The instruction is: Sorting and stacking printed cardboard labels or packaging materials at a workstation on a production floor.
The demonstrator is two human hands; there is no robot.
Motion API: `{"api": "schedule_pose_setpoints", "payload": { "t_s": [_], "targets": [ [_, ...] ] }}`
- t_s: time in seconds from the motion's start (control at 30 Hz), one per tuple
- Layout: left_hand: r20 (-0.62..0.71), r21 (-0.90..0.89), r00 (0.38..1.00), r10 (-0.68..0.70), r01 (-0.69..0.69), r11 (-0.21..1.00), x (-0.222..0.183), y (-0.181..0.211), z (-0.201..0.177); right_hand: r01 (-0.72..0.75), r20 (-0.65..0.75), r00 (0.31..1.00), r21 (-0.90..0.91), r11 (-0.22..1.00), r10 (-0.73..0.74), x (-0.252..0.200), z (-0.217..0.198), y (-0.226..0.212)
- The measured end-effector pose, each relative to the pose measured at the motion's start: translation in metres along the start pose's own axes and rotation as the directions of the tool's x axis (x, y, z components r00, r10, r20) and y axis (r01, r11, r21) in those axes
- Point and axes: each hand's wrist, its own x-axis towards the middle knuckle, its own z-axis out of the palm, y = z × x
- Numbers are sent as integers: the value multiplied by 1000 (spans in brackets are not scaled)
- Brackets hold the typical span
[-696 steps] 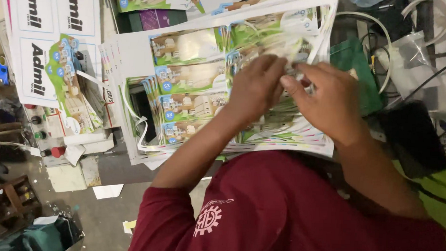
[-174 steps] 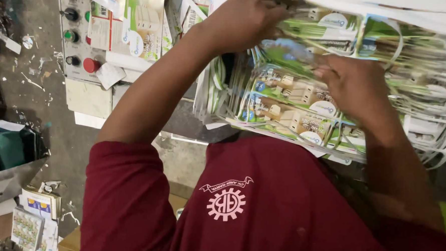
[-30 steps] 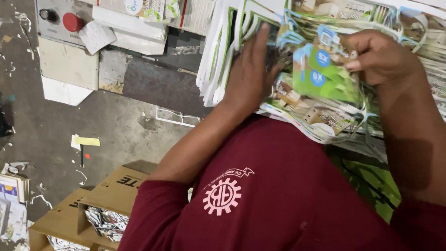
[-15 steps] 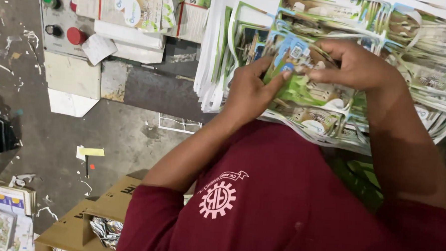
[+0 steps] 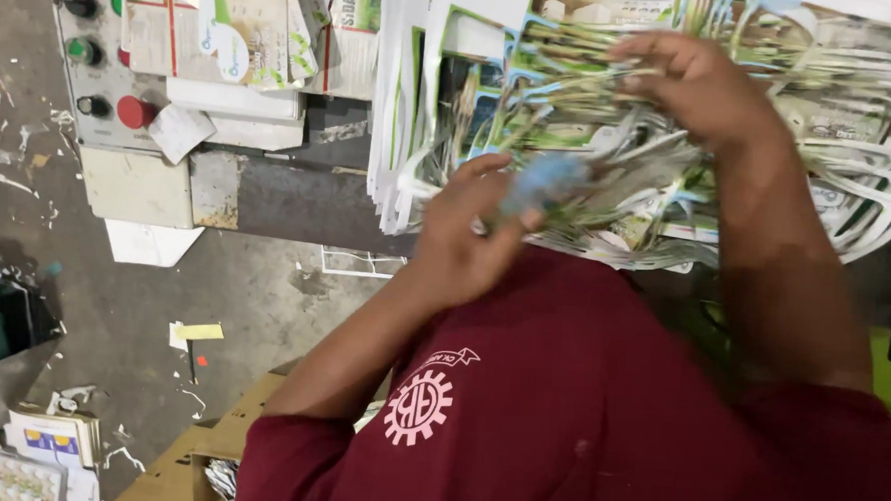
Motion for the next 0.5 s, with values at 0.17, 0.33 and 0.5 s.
{"api": "schedule_pose_setpoints", "payload": {
  "t_s": [0.17, 0.33, 0.5],
  "targets": [
    [-31, -573, 710, -704, 564, 594, -15, -23, 10, 205, 185, 940, 366, 908, -287, -14, -38, -38],
    [-79, -79, 973, -216, 210, 975, -2, -4, 7, 608, 390, 674, 190, 771, -628, -50, -21, -102],
    [53, -8, 998, 37, -37, 999, -1, -20, 11, 428, 389, 886, -473, 770, -253, -64, 20, -87]
  ]
}}
